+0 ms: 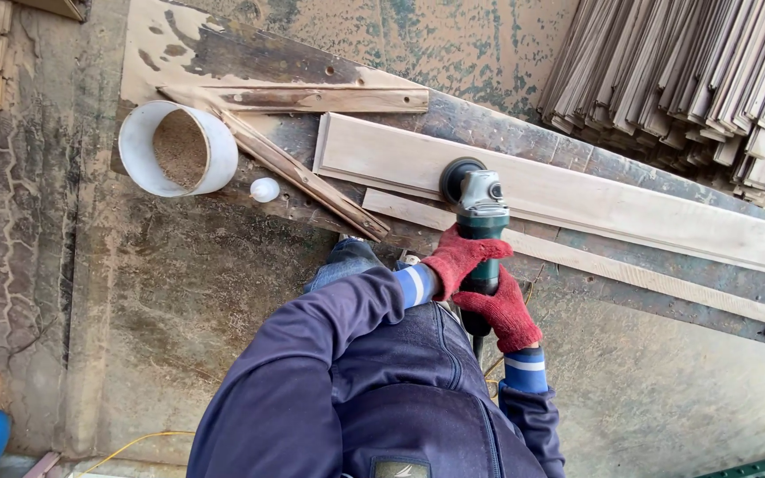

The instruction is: Sanding a wooden plank with a handheld power sander on a workbench.

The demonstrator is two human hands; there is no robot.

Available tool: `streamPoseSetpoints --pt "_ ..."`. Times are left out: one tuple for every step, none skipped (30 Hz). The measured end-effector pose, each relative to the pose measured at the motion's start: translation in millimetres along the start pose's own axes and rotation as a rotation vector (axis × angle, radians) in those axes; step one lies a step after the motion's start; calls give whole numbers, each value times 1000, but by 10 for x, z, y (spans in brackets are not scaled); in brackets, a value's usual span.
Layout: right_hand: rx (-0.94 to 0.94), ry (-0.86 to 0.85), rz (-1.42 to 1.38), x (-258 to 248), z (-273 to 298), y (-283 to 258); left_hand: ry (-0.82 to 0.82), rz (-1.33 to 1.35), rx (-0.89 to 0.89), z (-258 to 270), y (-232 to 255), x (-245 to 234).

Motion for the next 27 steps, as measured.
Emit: streamPoseSetpoints --pt "-8 -35 53 53 -30 -17 22 78 2 -21 -17 -73" --pt "-16 -68 104 104 -55 -30 42 153 3 -40 -37 -143" --pt "-20 -70 106 175 -73 -87 43 155 8 -19 31 -215" --pt "3 -107 177 264 -80 -108 84 125 24 5 98 -311" --pt "27 -144 248 339 -91 -124 125 95 40 26 163 -393" --pt "28 -136 241 392 -72 -257 119 87 39 42 189 -477" --pt "6 -198 322 488 -50 -394 167 144 60 60 226 -593" --pt "-16 -259 400 581 -26 -530 214 198 81 78 268 -710" --pt "-15 -251 391 592 -105 -492 208 188 81 91 337 -742" --pt "-40 -286 452 644 -179 -461 264 207 64 111 390 -829" --pt "-66 -321 513 696 -253 -429 321 227 47 133 444 -914" --pt "-66 -318 508 687 -275 -433 319 221 48 216 546 -828" --pt "-76 -322 527 687 -295 -438 324 192 33 301 637 -750" --pt "-86 -328 549 688 -316 -444 331 166 19 387 724 -673" --pt "-87 -327 546 629 -362 -373 330 163 20 338 668 -633" --pt "-72 -315 494 553 -414 -299 318 207 33 284 614 -578" --pt "-58 -302 442 475 -468 -225 306 251 47 229 561 -522" --pt "-58 -301 442 361 -377 -294 304 250 47 97 457 -450" --pt "-38 -260 388 211 -297 -360 253 254 53 -48 362 -337" --pt "-18 -218 333 57 -215 -419 201 257 58 -192 261 -220" --pt "-17 -216 333 -65 -215 -359 200 257 58 -186 234 -31" --pt "-8 -158 256 -232 -222 -305 164 225 55 -185 212 186" --pt "2 -99 180 -402 -229 -248 128 194 53 -184 190 405" --pt "3 -99 180 -527 -264 -153 128 194 52 -259 109 550" --pt "2 -52 124 -690 -304 -65 90 207 42 -339 24 726" --pt "1 -6 68 -843 -346 20 53 219 33 -419 -52 891" --pt "1 -8 67 -945 -342 47 56 219 33 -408 -71 1048"
Point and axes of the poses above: each hand's wrist, its own z-axis away from the middle knuckle, its own x-axis out of the palm, y = z × x, the point moved 8 cm from there along -z, towards the middle knuckle, and after that the axes turned 4 degrees about z, right-handed, at the moved point
